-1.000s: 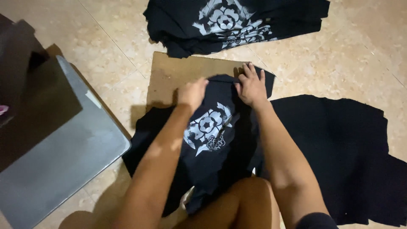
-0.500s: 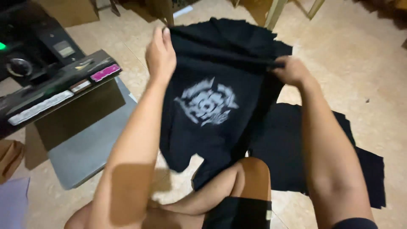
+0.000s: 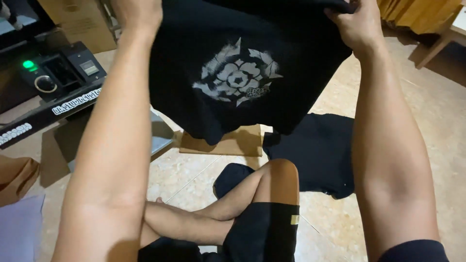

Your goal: The person is sitting on the floor, picking up black fabric pieces with printed designs, smoothing them out, and stacking them neatly.

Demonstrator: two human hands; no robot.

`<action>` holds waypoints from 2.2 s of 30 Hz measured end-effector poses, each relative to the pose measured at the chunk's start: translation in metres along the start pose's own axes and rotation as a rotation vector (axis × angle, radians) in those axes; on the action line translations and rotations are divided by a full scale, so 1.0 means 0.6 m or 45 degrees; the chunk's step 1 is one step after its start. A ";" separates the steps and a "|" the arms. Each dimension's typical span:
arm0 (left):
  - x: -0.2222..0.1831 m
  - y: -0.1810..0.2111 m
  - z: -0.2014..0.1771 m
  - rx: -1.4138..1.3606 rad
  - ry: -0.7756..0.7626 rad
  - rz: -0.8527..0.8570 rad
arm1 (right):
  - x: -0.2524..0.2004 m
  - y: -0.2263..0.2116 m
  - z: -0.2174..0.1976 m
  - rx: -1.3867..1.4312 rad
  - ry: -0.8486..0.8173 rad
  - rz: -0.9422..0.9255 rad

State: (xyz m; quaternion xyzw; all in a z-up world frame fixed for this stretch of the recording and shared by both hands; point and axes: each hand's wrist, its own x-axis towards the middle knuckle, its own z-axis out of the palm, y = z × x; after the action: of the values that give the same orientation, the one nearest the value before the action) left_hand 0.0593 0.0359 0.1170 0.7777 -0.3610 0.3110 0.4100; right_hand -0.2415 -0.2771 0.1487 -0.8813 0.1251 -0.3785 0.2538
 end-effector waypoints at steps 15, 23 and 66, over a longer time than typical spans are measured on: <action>-0.047 -0.054 0.017 0.277 -0.370 -0.054 | -0.046 0.123 -0.062 0.291 -0.438 0.414; -0.048 -0.189 0.215 0.365 -0.581 -0.044 | -0.056 0.224 0.182 0.308 -0.786 1.039; -0.461 -0.419 0.747 0.203 -1.415 -0.074 | -0.166 0.527 0.859 -0.538 -1.063 0.517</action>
State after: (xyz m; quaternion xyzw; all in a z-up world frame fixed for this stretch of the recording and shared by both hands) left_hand 0.1975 -0.1643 -0.4135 0.8629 -0.4764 -0.1305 0.1065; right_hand 0.0580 -0.3198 -0.3837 -0.9473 0.2557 0.0966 0.1670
